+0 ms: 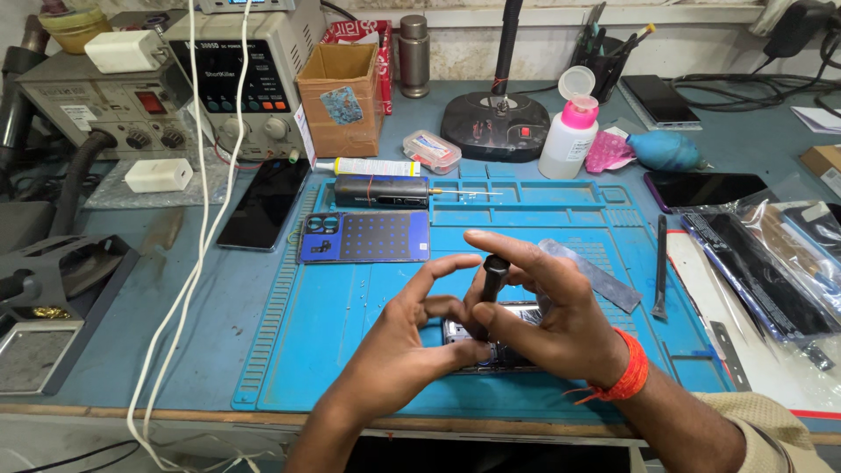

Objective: The person picks up a blue smartphone, removes its back cover and places it on the mat. They then use a screwdriver to unscrew components from the phone's rear housing, remove a small internal part, and continue unscrewing the phone body on the work mat.

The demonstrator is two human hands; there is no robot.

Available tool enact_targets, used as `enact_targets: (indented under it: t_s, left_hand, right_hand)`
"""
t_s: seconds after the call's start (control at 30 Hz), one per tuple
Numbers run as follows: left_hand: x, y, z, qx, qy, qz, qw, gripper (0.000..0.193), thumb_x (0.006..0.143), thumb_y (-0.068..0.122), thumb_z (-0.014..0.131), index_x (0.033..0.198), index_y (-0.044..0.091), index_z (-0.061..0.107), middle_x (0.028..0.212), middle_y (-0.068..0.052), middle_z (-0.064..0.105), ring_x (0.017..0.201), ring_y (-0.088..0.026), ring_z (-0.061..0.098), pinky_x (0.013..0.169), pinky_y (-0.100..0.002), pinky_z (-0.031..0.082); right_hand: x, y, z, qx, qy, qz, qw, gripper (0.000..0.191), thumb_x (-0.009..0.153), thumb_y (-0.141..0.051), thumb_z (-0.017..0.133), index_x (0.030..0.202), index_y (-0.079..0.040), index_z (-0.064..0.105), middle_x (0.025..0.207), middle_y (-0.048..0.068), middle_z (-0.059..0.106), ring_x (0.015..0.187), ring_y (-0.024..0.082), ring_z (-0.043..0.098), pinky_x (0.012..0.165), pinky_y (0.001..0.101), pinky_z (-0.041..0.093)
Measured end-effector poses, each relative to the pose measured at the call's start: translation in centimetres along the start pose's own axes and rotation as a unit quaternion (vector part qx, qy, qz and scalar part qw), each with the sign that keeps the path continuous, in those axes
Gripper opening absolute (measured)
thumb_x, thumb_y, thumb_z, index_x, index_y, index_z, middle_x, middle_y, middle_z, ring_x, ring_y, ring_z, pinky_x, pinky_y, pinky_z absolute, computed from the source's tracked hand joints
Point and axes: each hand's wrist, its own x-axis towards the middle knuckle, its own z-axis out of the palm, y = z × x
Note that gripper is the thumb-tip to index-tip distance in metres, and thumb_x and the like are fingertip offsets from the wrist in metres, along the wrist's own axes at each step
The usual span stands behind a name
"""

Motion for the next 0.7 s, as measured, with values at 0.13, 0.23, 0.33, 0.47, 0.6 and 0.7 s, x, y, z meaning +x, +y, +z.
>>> enact_targets:
  t_s: [0.13,0.23,0.33,0.47,0.6,0.7]
  left_hand:
    - [0.5,-0.5,0.8,0.08,0.038,0.026,0.996,0.089,0.072,0.008,0.089,0.149,0.014,0.045,0.085,0.001,0.062,0.084,-0.012,0.059,0.083,-0.031,0.054]
    - [0.6,-0.7,1.1,0.097,0.043,0.027,0.994,0.095,0.07,0.012,0.091,0.151,0.016,0.04,0.087,0.001,0.063,0.086,-0.012,0.058,0.082,-0.031,0.053]
    - [0.4,-0.6,0.7,0.1,0.033,0.024,0.994,0.098,0.069,0.015,0.092,0.153,0.017,0.041,0.091,-0.002,0.061,0.089,-0.015,0.059,0.085,-0.032,0.053]
    - [-0.4,-0.5,-0.7,0.142,0.01,0.038,0.989,0.095,0.07,0.018,0.091,0.152,0.016,0.042,0.101,-0.004,0.064,0.101,-0.018,0.063,0.098,-0.035,0.05]
    - [-0.9,-0.7,-1.5,0.208,0.03,-0.01,0.978,0.081,0.067,0.022,0.089,0.14,0.019,0.054,0.104,-0.002,0.065,0.107,-0.02,0.065,0.101,-0.037,0.05]
    - [-1.3,-0.9,-1.5,0.271,0.025,0.021,0.962,0.059,0.071,0.025,0.087,0.126,0.017,0.066,0.111,-0.001,0.067,0.116,-0.023,0.062,0.104,-0.04,0.045]
  right_hand:
    - [0.0,0.2,0.1,-0.005,-0.001,-0.021,1.0,0.061,0.09,0.0,0.077,0.147,-0.004,0.054,0.097,0.004,0.071,0.092,0.014,0.073,0.087,0.0321,0.061]
    - [0.1,0.4,0.1,-0.012,0.008,-0.03,0.999,0.061,0.089,-0.002,0.081,0.145,-0.005,0.056,0.096,0.004,0.071,0.089,0.014,0.072,0.085,0.0309,0.062]
    - [0.1,0.5,0.0,-0.028,0.017,-0.024,0.999,0.062,0.087,-0.003,0.082,0.143,-0.005,0.057,0.094,0.004,0.073,0.086,0.013,0.073,0.079,0.0289,0.062]
    - [0.1,0.3,0.0,-0.052,0.029,-0.033,0.998,0.058,0.088,-0.001,0.08,0.142,-0.004,0.057,0.097,0.005,0.074,0.089,0.013,0.075,0.079,0.0285,0.062]
    - [0.1,0.2,0.1,-0.042,0.033,-0.022,0.998,0.056,0.089,-0.002,0.079,0.141,-0.004,0.057,0.098,0.006,0.074,0.089,0.014,0.075,0.079,0.0286,0.063]
    - [0.0,0.2,0.0,-0.013,0.031,-0.017,0.999,0.054,0.093,-0.002,0.077,0.142,-0.004,0.055,0.1,0.006,0.075,0.094,0.015,0.076,0.084,0.0302,0.063]
